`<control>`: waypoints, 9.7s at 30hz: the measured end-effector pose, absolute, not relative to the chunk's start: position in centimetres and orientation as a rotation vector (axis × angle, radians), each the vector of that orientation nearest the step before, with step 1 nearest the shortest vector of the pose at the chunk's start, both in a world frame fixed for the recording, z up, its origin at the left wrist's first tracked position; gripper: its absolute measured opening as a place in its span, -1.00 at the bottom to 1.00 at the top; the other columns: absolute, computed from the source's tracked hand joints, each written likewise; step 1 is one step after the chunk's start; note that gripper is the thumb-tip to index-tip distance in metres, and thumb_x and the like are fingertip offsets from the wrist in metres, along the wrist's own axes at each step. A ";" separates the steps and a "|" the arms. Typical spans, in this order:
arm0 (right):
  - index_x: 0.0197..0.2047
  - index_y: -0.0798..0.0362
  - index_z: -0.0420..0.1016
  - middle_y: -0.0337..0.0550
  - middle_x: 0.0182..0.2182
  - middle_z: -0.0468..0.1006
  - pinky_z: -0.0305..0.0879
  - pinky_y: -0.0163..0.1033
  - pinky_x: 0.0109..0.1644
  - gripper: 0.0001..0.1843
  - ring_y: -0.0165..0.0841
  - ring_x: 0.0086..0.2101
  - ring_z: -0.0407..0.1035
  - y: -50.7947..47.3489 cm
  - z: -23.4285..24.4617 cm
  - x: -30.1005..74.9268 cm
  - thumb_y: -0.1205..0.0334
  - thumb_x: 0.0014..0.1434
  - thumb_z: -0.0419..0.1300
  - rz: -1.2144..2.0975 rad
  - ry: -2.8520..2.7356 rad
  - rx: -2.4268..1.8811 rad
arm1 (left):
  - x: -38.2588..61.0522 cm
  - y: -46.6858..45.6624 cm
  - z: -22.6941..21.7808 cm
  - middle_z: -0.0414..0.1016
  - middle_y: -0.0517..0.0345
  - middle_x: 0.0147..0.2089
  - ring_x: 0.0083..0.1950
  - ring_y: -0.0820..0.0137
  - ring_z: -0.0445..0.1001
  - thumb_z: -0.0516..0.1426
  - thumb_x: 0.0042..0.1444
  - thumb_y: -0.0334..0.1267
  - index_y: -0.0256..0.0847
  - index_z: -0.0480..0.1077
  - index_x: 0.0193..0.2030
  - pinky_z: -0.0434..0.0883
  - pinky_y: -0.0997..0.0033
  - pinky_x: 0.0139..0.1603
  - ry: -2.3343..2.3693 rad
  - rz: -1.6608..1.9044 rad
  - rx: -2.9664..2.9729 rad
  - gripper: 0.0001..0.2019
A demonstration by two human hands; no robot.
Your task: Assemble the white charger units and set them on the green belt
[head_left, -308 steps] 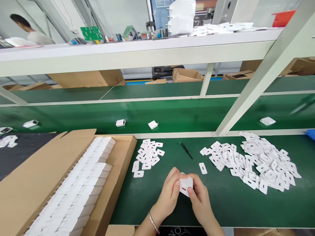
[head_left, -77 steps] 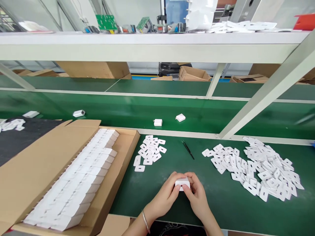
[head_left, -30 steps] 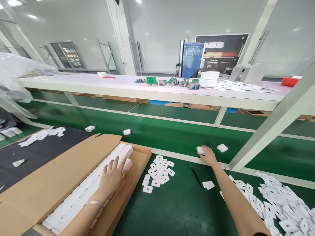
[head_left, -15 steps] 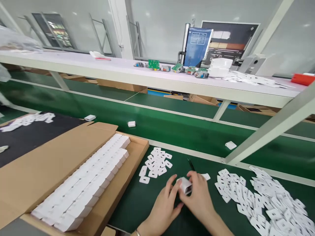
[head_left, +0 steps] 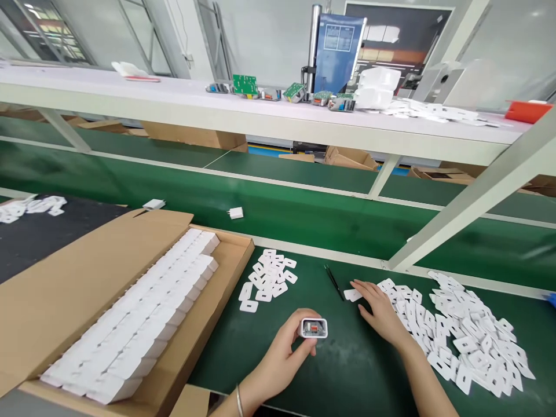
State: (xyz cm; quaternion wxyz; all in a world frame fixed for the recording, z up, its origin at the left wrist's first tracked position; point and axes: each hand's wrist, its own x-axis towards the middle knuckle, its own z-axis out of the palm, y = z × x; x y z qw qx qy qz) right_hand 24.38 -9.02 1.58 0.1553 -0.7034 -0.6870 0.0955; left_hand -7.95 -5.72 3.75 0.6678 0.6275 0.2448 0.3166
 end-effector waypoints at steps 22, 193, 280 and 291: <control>0.06 -0.18 0.56 -0.07 -0.09 0.54 0.40 0.03 0.06 -0.78 -0.09 0.00 0.41 -12.1 8.3 18.6 0.09 0.39 0.20 0.285 -1.731 -1.761 | -8.3 -5.7 5.7 0.30 -0.11 0.32 0.30 0.13 0.37 0.07 0.43 -0.31 -0.02 0.28 0.29 0.40 0.10 0.28 0.551 0.810 1.806 -0.66; -0.09 -0.02 0.63 -0.12 -0.27 0.56 0.33 -0.28 -0.50 -0.66 -0.40 -0.52 0.34 -13.2 11.1 10.6 -0.05 0.43 0.13 0.355 -0.869 -1.588 | -2.2 -1.3 9.4 0.54 0.05 -0.17 -0.24 0.30 0.41 -0.19 0.45 0.25 -0.15 0.52 -0.15 0.33 0.33 -0.23 0.694 0.636 1.433 -0.37; 0.03 0.06 0.51 -0.29 -0.53 0.38 0.20 -0.29 -0.51 -0.39 -0.40 -0.57 0.24 -11.1 3.3 8.9 -0.33 0.39 0.04 0.827 -0.781 -1.484 | -2.4 -3.9 3.4 0.54 -0.04 0.01 -0.04 0.22 0.51 -0.13 0.51 0.06 -0.14 0.51 0.09 0.44 0.18 0.06 0.641 0.747 1.574 -0.53; 0.14 -0.03 0.44 -0.23 -0.34 0.53 0.28 -0.29 -0.35 -0.59 -0.37 -0.39 0.34 -11.9 4.1 10.7 -0.02 0.32 0.28 0.973 -1.068 -1.405 | -3.9 -3.7 2.1 0.49 -0.04 0.10 0.08 0.18 0.50 -0.02 0.47 0.08 -0.10 0.42 0.19 0.45 0.18 0.12 0.574 0.775 1.540 -0.60</control>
